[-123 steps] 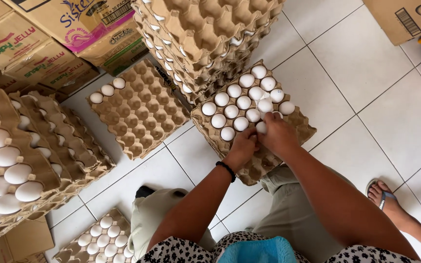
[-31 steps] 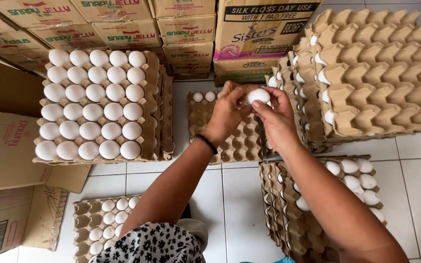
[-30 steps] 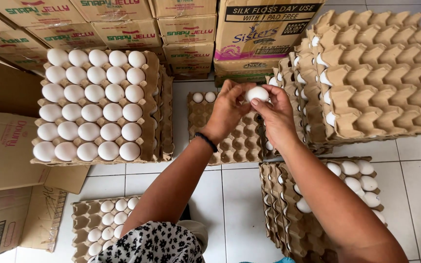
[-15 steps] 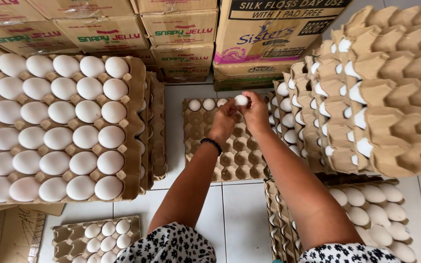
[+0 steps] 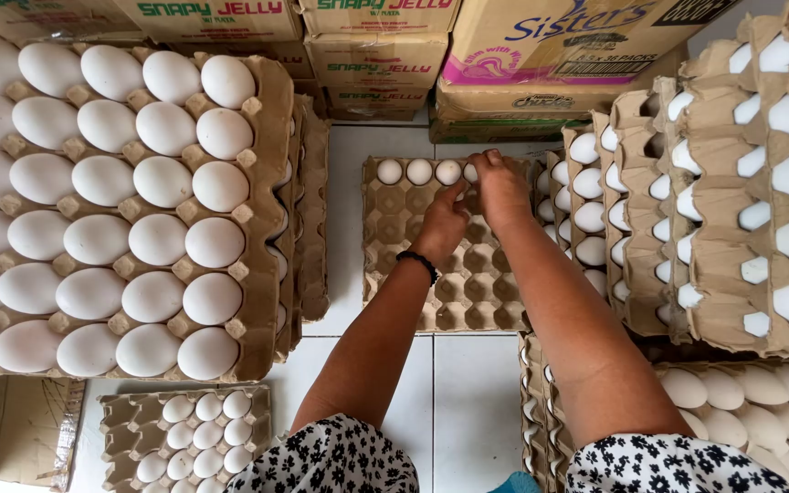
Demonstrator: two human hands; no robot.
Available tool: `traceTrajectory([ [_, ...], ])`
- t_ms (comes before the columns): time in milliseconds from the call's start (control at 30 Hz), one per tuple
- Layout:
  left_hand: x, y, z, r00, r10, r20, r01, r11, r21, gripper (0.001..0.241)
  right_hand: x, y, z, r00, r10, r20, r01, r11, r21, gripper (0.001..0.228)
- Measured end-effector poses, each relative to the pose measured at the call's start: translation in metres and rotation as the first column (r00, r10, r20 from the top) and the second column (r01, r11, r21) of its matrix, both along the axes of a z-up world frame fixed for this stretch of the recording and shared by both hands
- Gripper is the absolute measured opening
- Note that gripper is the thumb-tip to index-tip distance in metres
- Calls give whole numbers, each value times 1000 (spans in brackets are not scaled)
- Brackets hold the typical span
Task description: Sorting and transferring white eggs between cardboard trays in a storage area.
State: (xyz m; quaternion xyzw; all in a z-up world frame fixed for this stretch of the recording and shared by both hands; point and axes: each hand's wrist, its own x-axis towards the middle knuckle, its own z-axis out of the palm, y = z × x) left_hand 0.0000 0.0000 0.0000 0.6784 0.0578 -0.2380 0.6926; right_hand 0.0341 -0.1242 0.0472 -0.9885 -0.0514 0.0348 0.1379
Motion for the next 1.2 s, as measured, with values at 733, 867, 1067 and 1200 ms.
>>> traceTrajectory([
  [733, -75, -14, 88, 870, -464, 166, 319, 787, 528, 28, -189, -11, 116, 978, -145, -148, 192, 899, 393, 57],
  [867, -136, -45, 166, 550, -833, 63, 621, 458, 636, 24, -286, -41, 187, 936, -209, -282, 324, 826, 462, 60],
  [1067, -236, -95, 250, 429, -875, 225, 666, 475, 575, 20, -383, -86, 251, 831, -311, -462, 515, 744, 426, 45],
  [1200, -290, -137, 210, 549, -745, 378, 654, 665, 360, 15, -423, -133, 248, 819, -447, -361, 567, 729, 384, 27],
])
